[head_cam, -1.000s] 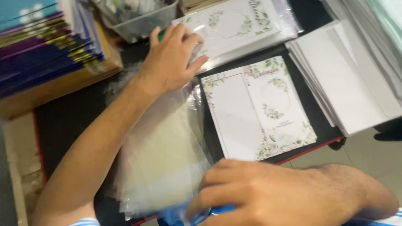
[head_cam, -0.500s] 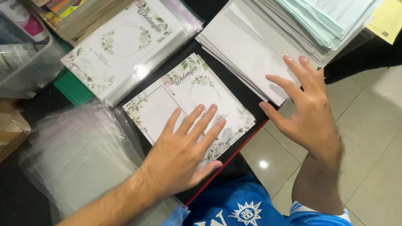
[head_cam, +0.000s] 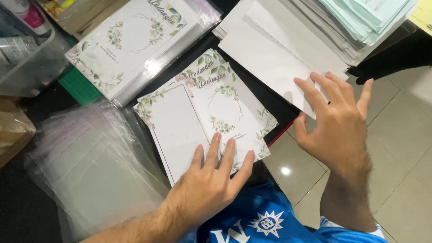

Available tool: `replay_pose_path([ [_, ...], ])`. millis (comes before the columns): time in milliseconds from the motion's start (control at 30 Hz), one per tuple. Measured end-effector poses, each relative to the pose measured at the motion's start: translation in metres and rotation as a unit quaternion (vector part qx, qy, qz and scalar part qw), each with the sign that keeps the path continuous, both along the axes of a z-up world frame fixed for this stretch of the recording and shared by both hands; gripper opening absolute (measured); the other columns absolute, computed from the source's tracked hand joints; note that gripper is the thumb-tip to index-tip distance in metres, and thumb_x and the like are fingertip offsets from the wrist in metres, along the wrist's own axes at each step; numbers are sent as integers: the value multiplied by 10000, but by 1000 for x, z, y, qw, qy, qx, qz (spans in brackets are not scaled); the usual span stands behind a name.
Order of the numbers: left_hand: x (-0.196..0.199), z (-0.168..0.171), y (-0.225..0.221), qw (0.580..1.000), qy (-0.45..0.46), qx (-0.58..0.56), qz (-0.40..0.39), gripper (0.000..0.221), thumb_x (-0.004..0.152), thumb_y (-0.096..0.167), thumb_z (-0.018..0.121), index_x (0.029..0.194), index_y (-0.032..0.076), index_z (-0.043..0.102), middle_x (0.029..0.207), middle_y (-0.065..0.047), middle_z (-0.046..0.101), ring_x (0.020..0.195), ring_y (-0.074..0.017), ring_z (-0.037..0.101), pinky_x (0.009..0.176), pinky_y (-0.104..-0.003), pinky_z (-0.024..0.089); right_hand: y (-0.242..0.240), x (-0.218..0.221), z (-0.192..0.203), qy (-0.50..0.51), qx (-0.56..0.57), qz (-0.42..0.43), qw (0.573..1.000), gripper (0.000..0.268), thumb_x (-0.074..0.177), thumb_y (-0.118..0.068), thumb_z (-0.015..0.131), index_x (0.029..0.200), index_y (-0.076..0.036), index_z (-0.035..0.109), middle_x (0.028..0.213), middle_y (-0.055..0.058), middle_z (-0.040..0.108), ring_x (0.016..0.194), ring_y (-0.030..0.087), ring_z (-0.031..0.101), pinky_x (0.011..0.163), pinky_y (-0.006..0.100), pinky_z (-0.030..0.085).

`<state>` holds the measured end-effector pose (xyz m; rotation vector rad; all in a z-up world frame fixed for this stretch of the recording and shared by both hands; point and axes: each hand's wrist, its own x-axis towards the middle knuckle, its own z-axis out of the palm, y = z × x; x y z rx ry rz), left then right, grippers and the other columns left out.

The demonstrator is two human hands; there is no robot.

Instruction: The person picks up printed wedding invitations and inserts them into clear plastic sleeves by hand.

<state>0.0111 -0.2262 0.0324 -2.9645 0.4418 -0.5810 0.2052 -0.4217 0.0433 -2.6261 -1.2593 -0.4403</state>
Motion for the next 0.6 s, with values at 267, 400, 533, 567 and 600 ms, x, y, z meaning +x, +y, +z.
replay_pose_path([
  [267,-10,18,4,996,-78,33,4,306,959,115,596,1233,204,699,983,-137,713,1006,-352,750,759,-438,625,22,-4,-10,-17,-38,-30,999,442,1019,-329,663,1332,-19,704,1543,331,523,1420,517,460,1098,849,137],
  [400,-16,26,8,993,-101,50,37,220,943,88,616,1115,165,729,919,-49,676,950,-238,724,745,-358,580,22,0,-21,-52,-87,-39,994,473,1131,-453,635,1242,2,699,1571,280,627,1452,494,548,1143,777,203],
  [533,-20,49,16,990,-129,37,46,124,965,8,689,1008,116,730,925,-39,642,891,-199,684,725,-247,562,25,-6,-13,-90,-97,-12,991,477,1090,-320,667,1470,-31,654,1490,266,686,1322,490,650,1091,801,265],
  [567,-22,57,18,987,-150,6,65,111,1001,42,711,1006,152,708,941,-43,665,916,-213,719,721,-245,597,26,-6,-13,-114,-104,-6,988,492,1057,-262,673,1498,-44,658,1438,236,712,1236,464,692,1083,772,316],
  [600,-25,64,20,981,-172,-25,84,127,1037,75,734,1004,188,688,957,-47,689,942,-229,753,717,-245,633,26,-6,-13,-138,-111,1,984,524,1025,-204,679,1527,-57,662,1387,207,739,1150,439,735,1076,743,368],
])
